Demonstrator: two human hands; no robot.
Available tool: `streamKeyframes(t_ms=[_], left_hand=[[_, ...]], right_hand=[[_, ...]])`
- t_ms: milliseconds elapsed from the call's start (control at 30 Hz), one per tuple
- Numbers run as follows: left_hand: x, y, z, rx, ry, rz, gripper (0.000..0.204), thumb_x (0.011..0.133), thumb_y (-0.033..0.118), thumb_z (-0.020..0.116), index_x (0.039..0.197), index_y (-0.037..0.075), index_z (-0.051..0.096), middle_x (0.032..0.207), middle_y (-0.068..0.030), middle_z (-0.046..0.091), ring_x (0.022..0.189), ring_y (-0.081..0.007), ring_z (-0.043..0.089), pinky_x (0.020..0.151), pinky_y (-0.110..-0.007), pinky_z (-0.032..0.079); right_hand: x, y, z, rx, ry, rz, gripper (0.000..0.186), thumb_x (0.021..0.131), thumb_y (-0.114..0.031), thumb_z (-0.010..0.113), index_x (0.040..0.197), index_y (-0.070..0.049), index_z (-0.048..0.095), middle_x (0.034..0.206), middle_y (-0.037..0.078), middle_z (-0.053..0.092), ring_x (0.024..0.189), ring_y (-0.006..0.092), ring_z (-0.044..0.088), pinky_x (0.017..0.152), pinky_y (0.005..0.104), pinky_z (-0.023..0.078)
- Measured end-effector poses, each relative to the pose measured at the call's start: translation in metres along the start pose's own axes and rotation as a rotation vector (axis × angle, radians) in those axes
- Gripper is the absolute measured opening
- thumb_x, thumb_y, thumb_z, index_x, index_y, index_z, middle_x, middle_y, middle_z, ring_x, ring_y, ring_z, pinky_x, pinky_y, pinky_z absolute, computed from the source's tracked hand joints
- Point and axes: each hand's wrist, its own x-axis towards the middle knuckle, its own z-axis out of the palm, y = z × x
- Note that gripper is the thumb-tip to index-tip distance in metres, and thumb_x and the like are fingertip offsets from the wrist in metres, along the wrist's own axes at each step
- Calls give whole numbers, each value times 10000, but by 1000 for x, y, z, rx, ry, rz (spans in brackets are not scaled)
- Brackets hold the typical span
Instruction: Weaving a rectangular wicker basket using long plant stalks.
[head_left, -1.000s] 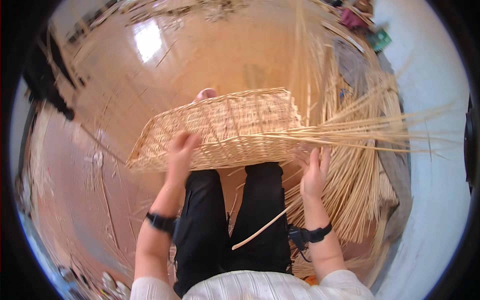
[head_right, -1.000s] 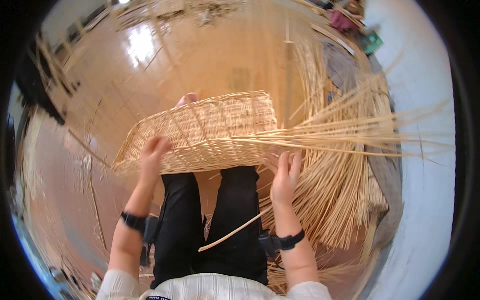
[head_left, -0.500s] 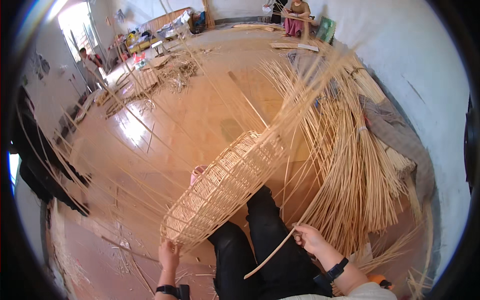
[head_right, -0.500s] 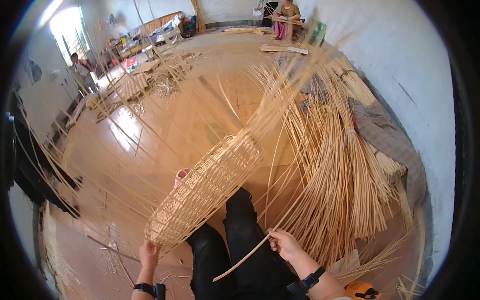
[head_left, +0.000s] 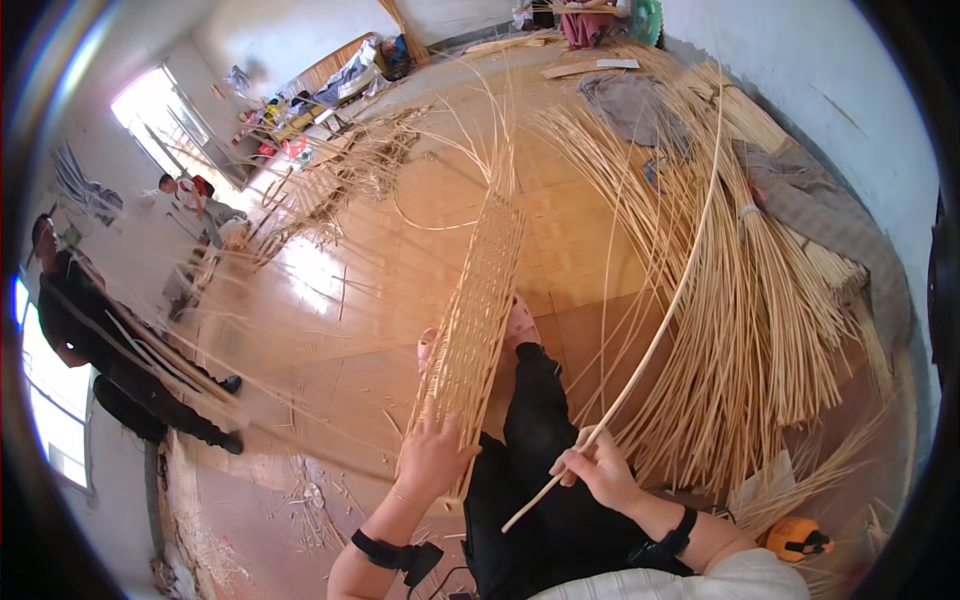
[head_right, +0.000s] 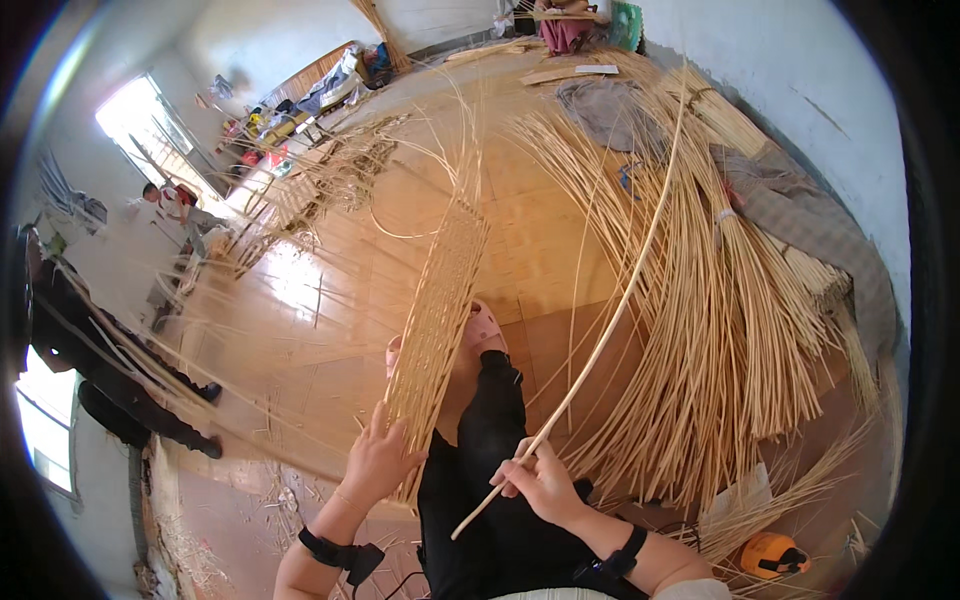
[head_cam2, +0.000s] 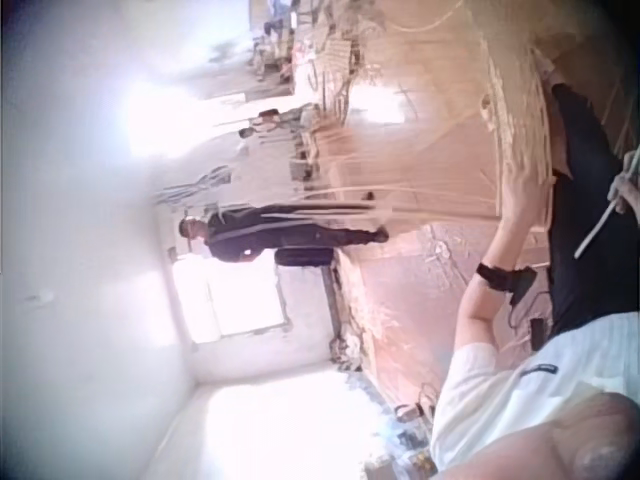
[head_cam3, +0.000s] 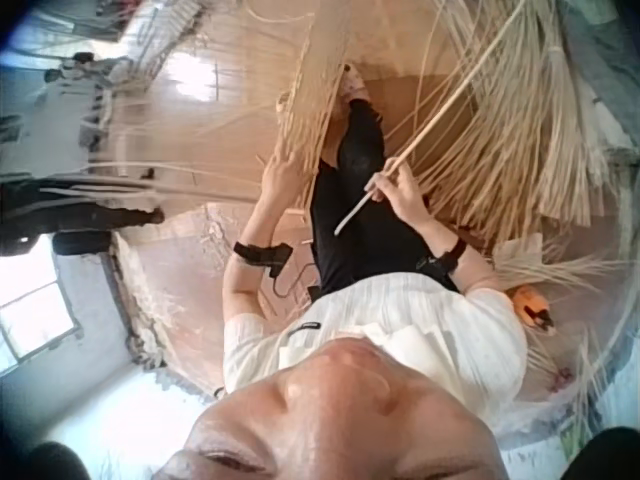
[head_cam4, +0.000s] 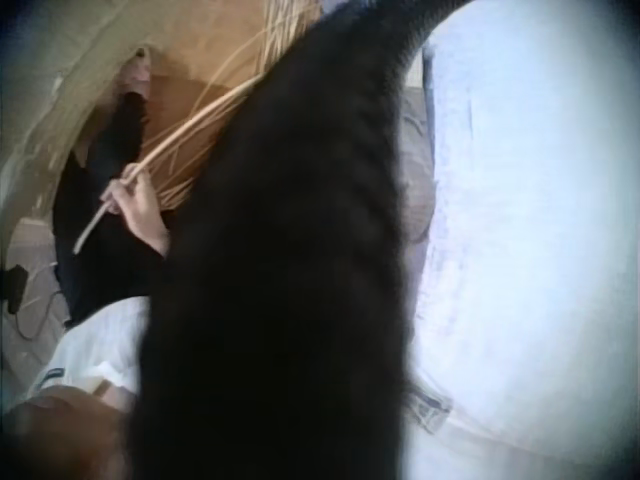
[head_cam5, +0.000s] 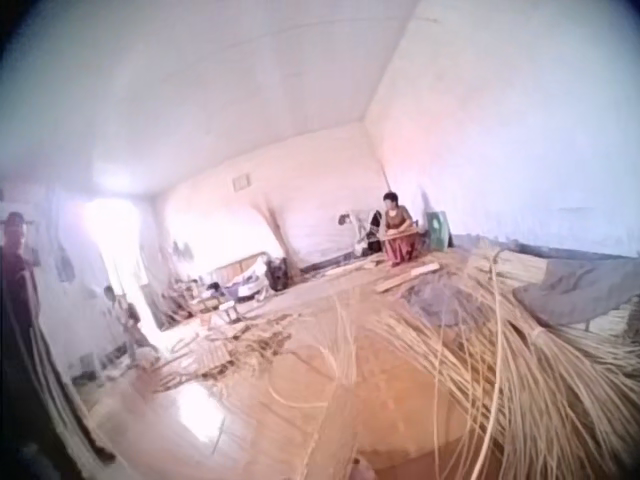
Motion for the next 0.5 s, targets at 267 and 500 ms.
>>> streamKeyframes(t_ms=[267,500], left_hand=[[-6,27,-53,391,-23,329,617,734,439,768,1247,130,621,1408,-98,498,1370,-322,374,1148,-539,219],[5,45,-53,288,-110,316,654,629,456,817,1157,115,636,1292,-146,540,1256,-339,457,1073,-513,331]], right_hand=[[2,-1,-38,45,126,5,147,1046,-199,452,1109,-73,411,794,134,680,650,144,640,609,247,522],[-11,8,-43,227,145,164,135,1048,-219,461,1087,-93,431,838,150,679,643,166,641,590,271,519]])
